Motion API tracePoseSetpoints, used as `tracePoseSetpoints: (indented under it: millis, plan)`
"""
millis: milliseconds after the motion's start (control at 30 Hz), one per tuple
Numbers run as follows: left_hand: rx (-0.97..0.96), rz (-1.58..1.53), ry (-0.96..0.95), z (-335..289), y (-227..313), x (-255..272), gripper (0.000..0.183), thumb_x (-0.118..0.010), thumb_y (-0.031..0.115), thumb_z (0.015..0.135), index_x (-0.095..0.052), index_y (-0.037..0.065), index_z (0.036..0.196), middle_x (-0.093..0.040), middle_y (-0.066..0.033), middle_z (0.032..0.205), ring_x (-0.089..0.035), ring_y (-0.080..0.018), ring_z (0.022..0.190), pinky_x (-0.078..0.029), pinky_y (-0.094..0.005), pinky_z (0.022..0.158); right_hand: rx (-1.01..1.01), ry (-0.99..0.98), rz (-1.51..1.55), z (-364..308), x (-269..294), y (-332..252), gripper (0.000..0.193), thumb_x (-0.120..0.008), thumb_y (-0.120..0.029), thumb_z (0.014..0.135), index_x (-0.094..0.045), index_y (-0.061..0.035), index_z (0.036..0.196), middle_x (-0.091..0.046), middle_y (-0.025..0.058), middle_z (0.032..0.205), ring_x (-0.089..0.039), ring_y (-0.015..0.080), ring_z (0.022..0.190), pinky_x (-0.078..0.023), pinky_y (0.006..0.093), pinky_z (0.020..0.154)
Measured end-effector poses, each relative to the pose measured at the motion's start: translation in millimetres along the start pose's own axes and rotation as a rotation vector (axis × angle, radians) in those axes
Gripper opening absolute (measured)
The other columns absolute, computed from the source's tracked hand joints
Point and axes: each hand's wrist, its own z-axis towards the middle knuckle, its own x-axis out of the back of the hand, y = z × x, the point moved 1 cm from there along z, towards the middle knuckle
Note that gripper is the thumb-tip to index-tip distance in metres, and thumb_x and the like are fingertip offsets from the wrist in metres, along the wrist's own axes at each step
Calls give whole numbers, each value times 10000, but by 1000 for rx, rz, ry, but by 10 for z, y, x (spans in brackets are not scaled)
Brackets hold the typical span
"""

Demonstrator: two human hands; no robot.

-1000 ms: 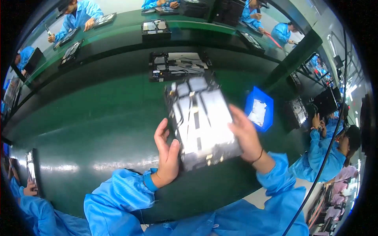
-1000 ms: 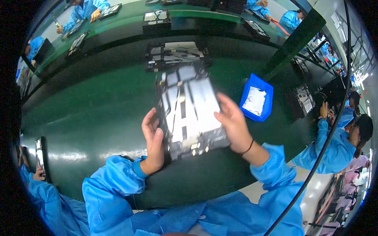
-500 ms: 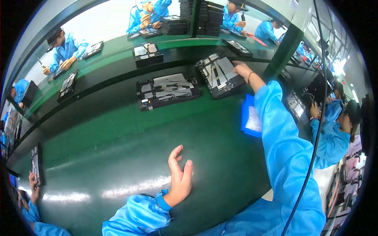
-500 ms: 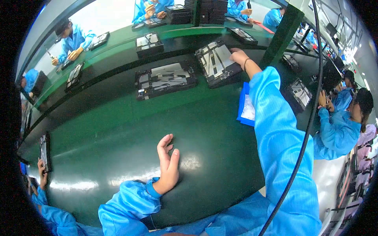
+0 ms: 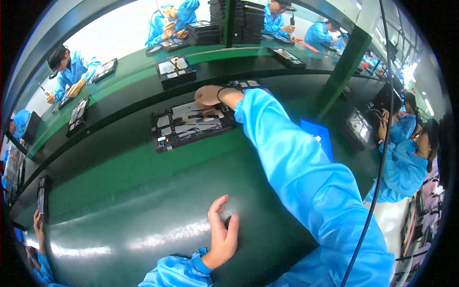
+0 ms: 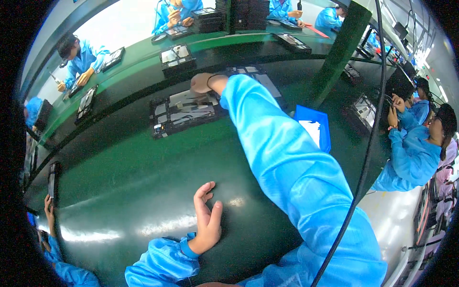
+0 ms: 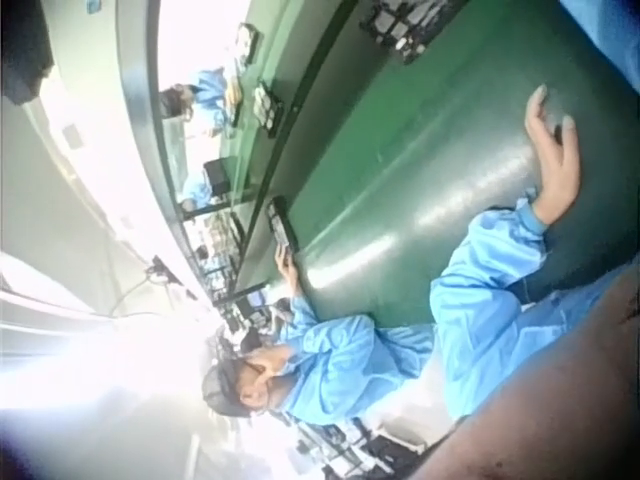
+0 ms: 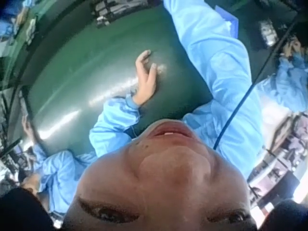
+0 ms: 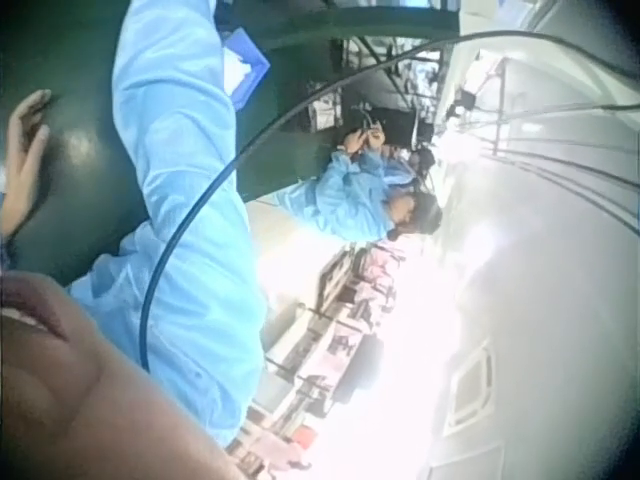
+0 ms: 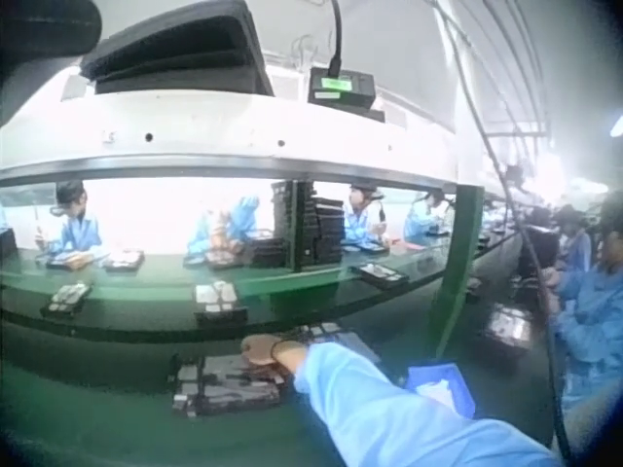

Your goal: The person connects ribbon cables and components inside a tablet assembly by hand.

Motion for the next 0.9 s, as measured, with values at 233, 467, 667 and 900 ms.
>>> tracePoseSetpoints:
  millis: [233,467,667,900]
  plan:
    - [31,53,-5,70,2,-200,533,-573,63,900,-354,-17,1379,-407,-182,1396,-395,-302,1287,-304,-390,1080,-9,-398,114,298,-85,188,632,-761,-541,713,-700,4,1028,-689,87,951,-632,210,890,-475,353,755]
    - [-1,110,4,153,-55,-263,560,-601,48,870,-362,-20,1372,-404,-186,1387,-387,-310,1296,-309,-383,1072,-70,-490,106,181,-64,-15,547,-753,-534,736,-723,-32,951,-664,54,845,-610,170,781,-451,335,707]
    - [-22,153,29,104,-119,-289,642,-606,26,834,-315,-18,1405,-349,-192,1433,-344,-314,1335,-279,-402,1098,173,-242,382,-226,276,-239,607,-753,-365,798,-587,11,1245,-620,132,1140,-589,199,1000,-465,296,848]
    - [-27,-40,158,44,-21,-261,812,-591,21,844,-122,14,1507,-156,-177,1572,-203,-313,1443,-190,-446,1147,-41,-32,790,-1280,620,-541,537,-690,-167,868,-500,7,1339,-605,151,1217,-587,182,1075,-470,302,930]
